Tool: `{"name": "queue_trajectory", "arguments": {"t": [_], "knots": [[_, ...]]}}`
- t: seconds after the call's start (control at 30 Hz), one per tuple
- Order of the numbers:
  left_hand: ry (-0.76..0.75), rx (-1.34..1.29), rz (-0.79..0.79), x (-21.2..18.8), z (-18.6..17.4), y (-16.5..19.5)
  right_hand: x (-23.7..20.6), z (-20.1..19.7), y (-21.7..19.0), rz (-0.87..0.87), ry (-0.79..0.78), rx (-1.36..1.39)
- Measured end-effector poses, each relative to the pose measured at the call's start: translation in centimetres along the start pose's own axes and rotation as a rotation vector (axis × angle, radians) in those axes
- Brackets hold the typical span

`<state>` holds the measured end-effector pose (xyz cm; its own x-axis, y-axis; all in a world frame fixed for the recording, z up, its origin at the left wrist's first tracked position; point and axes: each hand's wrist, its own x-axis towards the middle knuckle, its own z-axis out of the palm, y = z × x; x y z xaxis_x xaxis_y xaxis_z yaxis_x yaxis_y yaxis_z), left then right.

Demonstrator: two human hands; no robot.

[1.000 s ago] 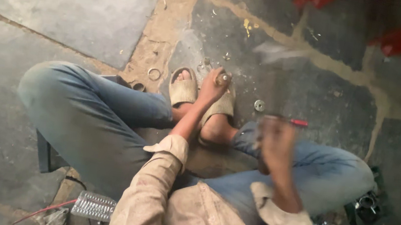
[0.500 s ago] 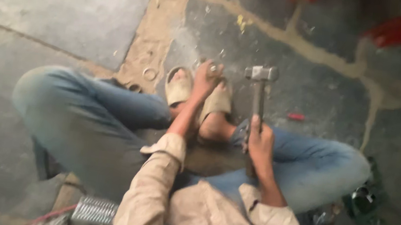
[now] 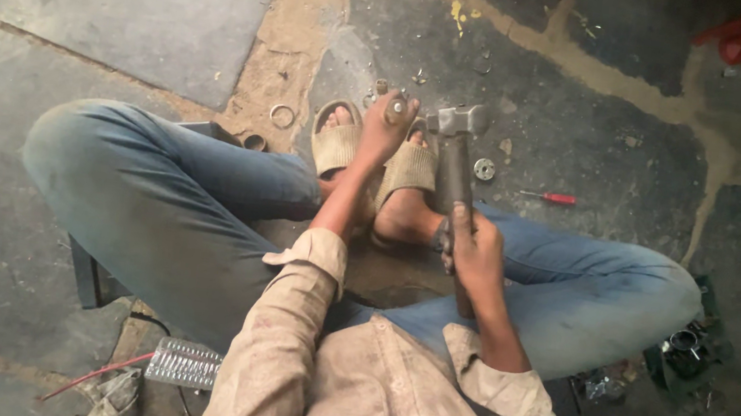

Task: The person sits cross-legged on the floor and repeatedly strikes a small metal object with a hammer. They hold the object in their left hand and swing the hammer with their right hand, occasionally adjusting the object's position.

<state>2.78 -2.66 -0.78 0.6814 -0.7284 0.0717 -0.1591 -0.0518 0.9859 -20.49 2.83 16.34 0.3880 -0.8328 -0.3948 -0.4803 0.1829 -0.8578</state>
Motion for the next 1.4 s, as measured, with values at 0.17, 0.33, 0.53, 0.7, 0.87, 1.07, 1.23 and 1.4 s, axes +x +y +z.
{"name": "queue_trajectory", "arguments": {"t": [0.17,0.33,0.53,0.7,0.87,1.07,1.23,1.4], "knots": [[-0.014,0.102,0.035,-0.3,1.2,0.0,1.1,-1.1,-2.7,-0.133,0.073,-0.277],[0.038,0.147,0.132,-0.8,2.6,-0.9,-1.2,-7.2,-11.4,-0.495,0.327,0.125],[0.054,0.145,0.221,-1.2,2.7,-2.1,0.3,-1.6,-4.6,-0.337,0.205,-0.582],[0.144,0.094,0.064,1.5,0.0,-1.7,3.9,-0.7,5.7,0.065,0.119,-0.259],[0.129,-0.045,-0.134,1.3,-1.1,-0.1,3.4,-2.1,6.1,0.025,0.087,-0.082],[0.154,-0.013,-0.027,1.3,-1.3,1.9,2.5,0.4,4.6,0.268,-0.028,0.019],[0.114,-0.038,-0.009,0.9,-1.3,1.4,2.6,-0.4,5.4,0.248,-0.032,0.006],[0.06,0.036,-0.006,0.4,-0.3,-0.5,2.7,0.5,4.7,0.271,-0.006,0.019]]}}
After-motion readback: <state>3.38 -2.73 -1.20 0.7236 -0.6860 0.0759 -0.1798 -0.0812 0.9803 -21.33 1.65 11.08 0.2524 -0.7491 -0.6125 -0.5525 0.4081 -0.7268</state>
